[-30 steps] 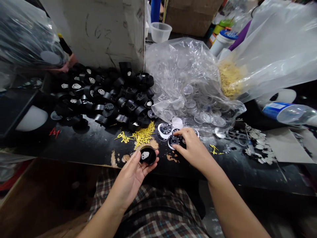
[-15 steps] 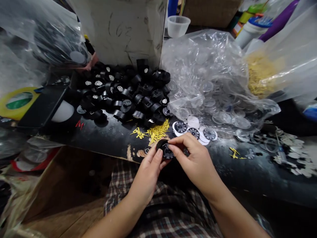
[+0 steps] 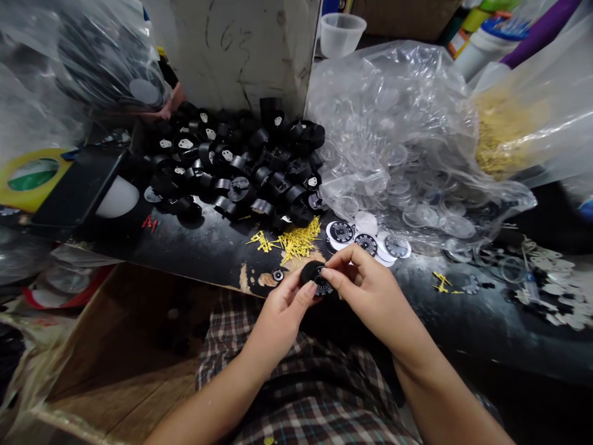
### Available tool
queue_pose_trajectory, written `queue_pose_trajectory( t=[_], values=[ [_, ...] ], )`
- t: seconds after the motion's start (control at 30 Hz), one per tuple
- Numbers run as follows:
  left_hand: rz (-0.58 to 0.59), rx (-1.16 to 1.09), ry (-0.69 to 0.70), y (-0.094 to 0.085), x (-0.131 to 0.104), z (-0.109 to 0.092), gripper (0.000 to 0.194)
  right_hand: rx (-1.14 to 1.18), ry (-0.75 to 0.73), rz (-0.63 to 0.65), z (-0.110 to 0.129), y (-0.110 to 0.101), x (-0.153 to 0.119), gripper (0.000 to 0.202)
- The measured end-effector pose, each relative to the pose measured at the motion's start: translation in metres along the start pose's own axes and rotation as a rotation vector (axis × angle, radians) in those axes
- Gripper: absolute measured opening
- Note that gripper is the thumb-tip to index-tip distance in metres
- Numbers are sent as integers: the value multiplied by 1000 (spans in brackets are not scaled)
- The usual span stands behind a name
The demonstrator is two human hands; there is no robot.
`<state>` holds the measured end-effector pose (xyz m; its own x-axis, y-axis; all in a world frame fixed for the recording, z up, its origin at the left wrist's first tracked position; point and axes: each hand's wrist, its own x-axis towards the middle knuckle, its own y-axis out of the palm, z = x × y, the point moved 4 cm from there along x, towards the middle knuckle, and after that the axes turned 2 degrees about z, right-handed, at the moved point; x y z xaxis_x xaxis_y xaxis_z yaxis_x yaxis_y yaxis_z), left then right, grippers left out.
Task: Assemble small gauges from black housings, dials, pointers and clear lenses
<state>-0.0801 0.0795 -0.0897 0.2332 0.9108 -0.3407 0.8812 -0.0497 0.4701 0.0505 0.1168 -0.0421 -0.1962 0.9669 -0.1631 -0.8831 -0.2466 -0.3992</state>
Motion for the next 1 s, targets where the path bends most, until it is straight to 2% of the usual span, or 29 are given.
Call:
queue_pose_trajectory(
  t=[0.1,0.27,0.43,0.53,0.63,0.77,0.87,1.0],
  values=[
    [12,41,-28,0,1,0,29,-48,-11,-8,0,-1,1,6],
    [2,-14,-11,0,3,2,32,-128,4,-36,-7,0,0,9],
    [-19,75,-12,-9,-3,2,29,-80,22,84,-12,7,-10,11],
    [-114,152,13,-24,-10,-5,28,-156,-69,140,-7,9,-5,10],
    [-251,54,64,-38,-12,-13,24,-449,-126,82,-4,12,15,14],
    [-275,-117,98,-40,-8,-17,22,-834,-65,21,-3,24,41,8],
    [-288,-196,113,-38,-5,-17,24,-890,-71,20,-2,30,48,8],
    [-314,-244,99,-38,-3,-17,26,-767,-56,20,-10,22,45,11]
  ],
)
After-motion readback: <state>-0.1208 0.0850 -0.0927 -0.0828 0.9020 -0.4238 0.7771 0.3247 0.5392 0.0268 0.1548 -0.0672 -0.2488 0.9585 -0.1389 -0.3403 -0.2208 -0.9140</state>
